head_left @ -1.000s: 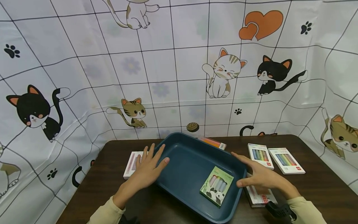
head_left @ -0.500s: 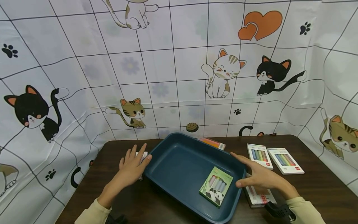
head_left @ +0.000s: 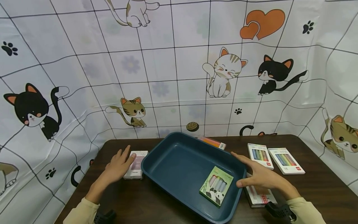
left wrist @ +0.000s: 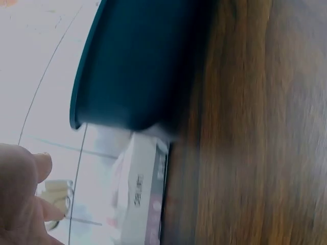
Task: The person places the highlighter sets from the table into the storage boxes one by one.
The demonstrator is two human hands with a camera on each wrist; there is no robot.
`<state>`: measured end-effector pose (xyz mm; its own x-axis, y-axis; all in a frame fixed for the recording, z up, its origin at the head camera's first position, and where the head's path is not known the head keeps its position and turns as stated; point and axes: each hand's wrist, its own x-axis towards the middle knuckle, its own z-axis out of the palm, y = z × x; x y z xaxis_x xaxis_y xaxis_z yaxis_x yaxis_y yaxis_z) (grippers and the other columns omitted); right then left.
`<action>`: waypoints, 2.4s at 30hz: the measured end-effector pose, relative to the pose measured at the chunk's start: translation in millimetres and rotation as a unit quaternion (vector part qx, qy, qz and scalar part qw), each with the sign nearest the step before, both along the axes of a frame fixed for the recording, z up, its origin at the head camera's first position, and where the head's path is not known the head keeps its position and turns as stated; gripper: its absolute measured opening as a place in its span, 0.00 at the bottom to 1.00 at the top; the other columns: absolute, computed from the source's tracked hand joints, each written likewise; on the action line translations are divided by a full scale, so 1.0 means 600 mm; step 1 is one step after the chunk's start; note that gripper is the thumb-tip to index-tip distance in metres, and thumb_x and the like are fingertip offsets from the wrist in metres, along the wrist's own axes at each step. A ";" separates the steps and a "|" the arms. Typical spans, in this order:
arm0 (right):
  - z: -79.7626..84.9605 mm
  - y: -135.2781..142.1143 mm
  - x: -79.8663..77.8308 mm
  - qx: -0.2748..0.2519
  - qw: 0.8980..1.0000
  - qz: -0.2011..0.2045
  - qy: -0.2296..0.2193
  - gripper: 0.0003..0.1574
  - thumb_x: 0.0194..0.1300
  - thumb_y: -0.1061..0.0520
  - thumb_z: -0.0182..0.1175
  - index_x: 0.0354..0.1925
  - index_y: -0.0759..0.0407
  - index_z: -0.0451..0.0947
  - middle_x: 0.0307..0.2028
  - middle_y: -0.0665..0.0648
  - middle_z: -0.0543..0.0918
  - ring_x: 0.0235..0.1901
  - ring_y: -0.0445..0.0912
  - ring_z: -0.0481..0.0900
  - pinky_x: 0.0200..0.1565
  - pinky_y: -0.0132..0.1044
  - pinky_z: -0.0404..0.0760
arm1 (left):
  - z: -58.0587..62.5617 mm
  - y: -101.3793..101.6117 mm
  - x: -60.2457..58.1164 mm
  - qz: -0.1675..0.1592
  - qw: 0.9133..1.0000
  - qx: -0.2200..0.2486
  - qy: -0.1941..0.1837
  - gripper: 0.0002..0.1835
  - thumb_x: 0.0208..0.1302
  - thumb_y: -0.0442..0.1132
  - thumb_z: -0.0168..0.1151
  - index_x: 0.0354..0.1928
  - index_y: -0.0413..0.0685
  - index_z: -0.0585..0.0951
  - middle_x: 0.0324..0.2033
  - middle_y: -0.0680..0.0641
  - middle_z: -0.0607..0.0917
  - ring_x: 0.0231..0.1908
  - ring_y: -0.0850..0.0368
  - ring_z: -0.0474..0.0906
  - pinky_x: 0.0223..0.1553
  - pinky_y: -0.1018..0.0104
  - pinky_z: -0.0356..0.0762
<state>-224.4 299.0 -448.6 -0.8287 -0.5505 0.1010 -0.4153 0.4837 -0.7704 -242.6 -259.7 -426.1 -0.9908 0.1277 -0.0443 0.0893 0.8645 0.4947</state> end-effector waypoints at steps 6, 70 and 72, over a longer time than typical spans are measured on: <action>0.001 0.000 0.000 0.001 1.000 0.000 0.002 0.65 0.57 0.51 0.76 0.82 0.43 0.49 0.77 0.65 0.54 0.71 0.71 0.54 0.58 0.72 0.66 | -0.008 -0.025 -0.013 -0.004 1.000 -0.005 -0.017 0.44 0.81 0.62 0.36 0.79 0.32 0.44 0.70 0.15 0.45 0.67 0.12 0.42 0.55 0.14 0.47; 0.005 0.001 0.004 0.027 0.999 0.001 0.025 0.65 0.58 0.49 0.76 0.82 0.43 0.48 0.77 0.67 0.54 0.71 0.73 0.53 0.56 0.74 0.66 | -0.051 -0.010 -0.008 0.054 0.997 -0.052 -0.008 0.57 0.64 0.74 0.56 0.71 0.26 0.64 0.69 0.18 0.56 0.67 0.18 0.51 0.56 0.18 0.52; 0.005 0.000 0.004 0.028 0.999 0.001 0.026 0.65 0.58 0.49 0.76 0.82 0.43 0.48 0.77 0.67 0.55 0.71 0.73 0.53 0.56 0.74 0.66 | -0.051 -0.010 -0.009 0.051 0.998 -0.047 -0.005 0.54 0.65 0.72 0.57 0.70 0.26 0.66 0.68 0.18 0.57 0.66 0.18 0.52 0.56 0.18 0.52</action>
